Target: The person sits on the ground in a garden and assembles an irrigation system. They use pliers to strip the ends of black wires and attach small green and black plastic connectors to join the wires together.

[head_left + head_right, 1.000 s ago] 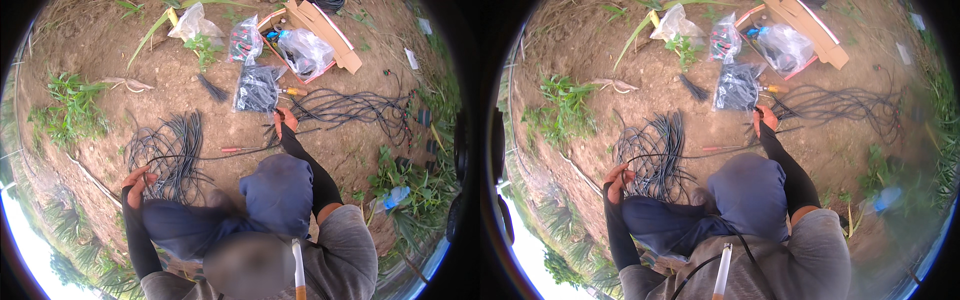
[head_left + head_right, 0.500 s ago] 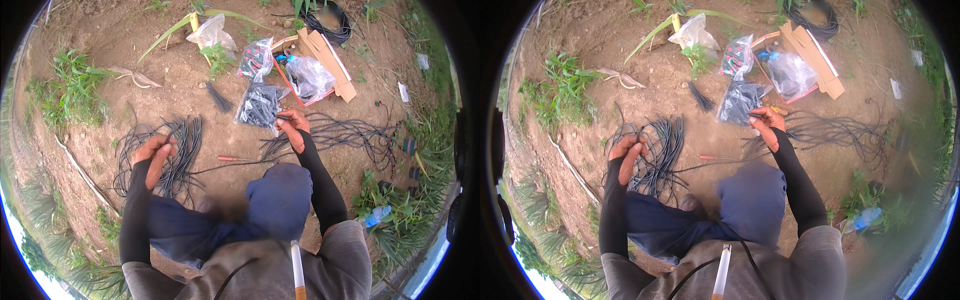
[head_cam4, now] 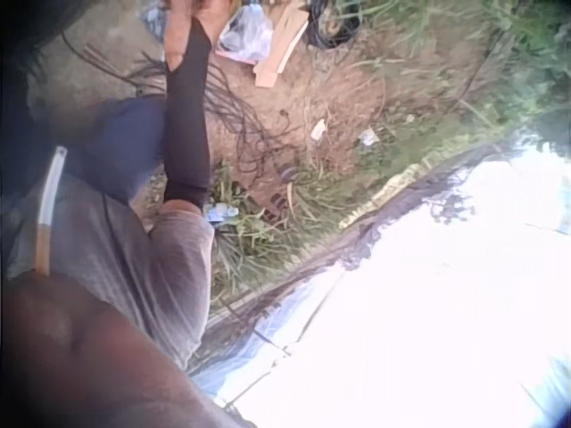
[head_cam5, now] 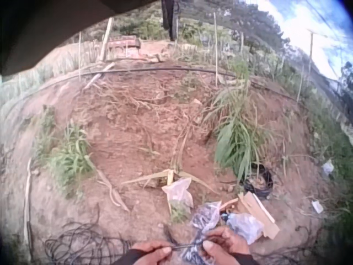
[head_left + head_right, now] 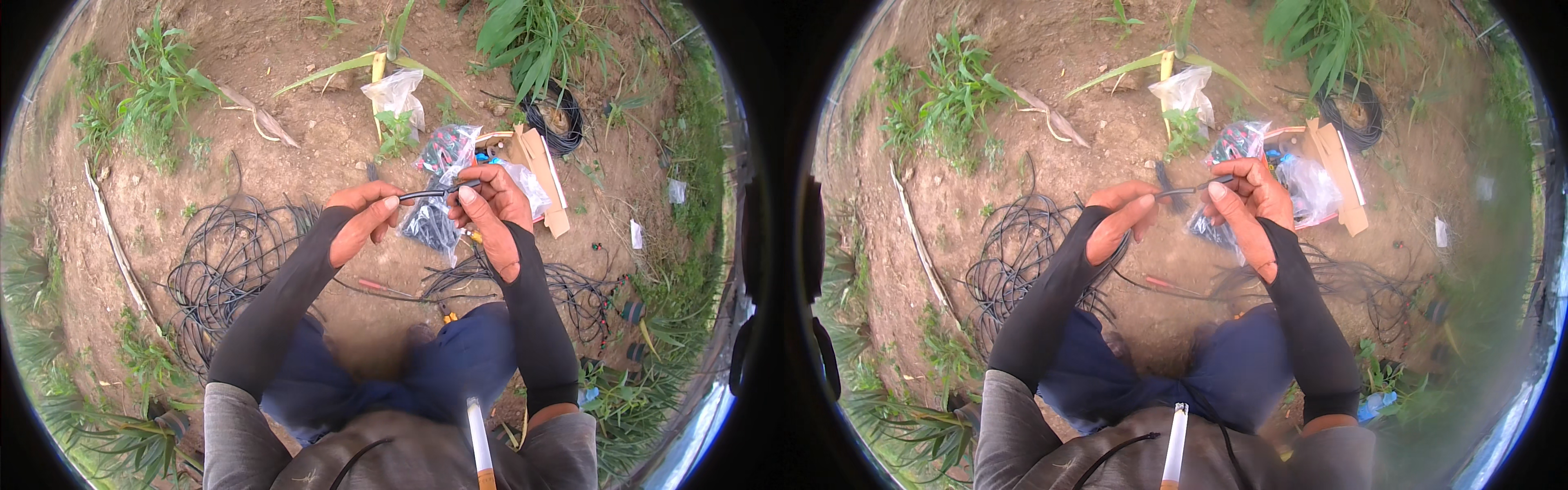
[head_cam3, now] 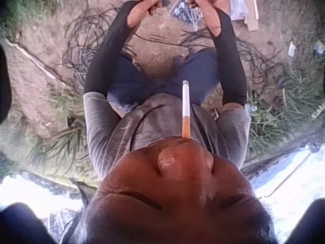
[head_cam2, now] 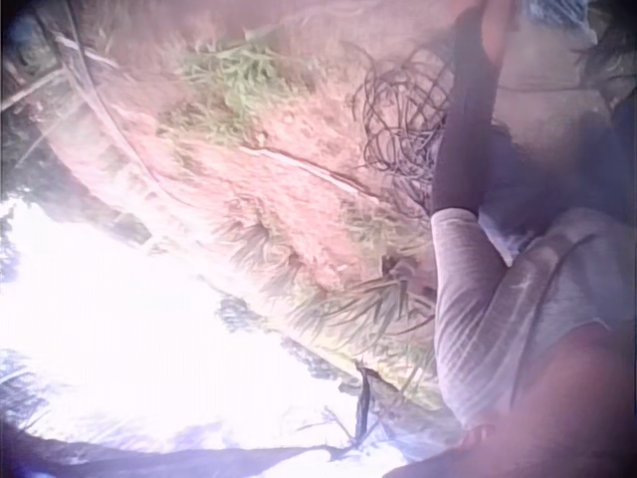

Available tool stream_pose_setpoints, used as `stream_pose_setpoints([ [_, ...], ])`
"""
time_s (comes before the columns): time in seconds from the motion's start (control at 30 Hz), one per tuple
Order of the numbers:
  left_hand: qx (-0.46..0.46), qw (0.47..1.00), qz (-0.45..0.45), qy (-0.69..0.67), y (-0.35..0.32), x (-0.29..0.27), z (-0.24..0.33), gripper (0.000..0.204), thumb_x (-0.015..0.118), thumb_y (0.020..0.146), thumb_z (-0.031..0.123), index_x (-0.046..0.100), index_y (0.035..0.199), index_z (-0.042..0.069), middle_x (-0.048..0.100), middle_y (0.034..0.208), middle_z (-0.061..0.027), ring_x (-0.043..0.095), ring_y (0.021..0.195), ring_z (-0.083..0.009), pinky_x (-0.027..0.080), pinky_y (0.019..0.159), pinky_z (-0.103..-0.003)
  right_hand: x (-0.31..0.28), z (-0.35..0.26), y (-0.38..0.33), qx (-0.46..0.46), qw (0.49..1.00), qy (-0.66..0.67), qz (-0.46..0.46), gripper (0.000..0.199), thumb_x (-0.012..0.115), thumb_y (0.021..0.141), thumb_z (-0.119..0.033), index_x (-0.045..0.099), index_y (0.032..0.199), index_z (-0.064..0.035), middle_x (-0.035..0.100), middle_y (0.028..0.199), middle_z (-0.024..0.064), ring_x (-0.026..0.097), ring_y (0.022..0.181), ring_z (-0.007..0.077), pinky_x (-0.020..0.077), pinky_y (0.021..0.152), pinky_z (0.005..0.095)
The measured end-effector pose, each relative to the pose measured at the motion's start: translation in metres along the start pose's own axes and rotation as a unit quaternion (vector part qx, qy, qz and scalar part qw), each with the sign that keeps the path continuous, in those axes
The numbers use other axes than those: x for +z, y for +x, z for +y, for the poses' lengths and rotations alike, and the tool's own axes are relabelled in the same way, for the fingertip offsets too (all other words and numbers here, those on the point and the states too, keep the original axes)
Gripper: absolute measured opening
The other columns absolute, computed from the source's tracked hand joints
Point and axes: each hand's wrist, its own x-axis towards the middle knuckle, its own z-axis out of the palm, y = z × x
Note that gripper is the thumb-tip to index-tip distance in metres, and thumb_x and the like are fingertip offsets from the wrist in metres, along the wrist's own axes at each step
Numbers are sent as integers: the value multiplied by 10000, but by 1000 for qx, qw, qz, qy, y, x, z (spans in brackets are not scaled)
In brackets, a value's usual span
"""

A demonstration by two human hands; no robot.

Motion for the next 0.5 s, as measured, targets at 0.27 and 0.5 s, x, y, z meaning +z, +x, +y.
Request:
stream_pose_setpoints([
  [0.27,-4,999,-38,-27,-1,-6,-2,267,441,980,176,616,1062,-8,495,688,11,465,568,-68,390,531,-217,13,9,-4,-73,995,-34,63,186,620,907,-102,566,1055,-4,628,895,66,626,762,118,506,643,241],
  [0.5,-17,999,-19,-23,-8,-5,2,295,468,978,210,620,1099,-12,499,682,7,461,563,-67,385,515,-218,19,21,1,-82,994,-53,41,176,627,903,-105,578,1037,-1,614,881,40,619,748,101,507,634,232],
])
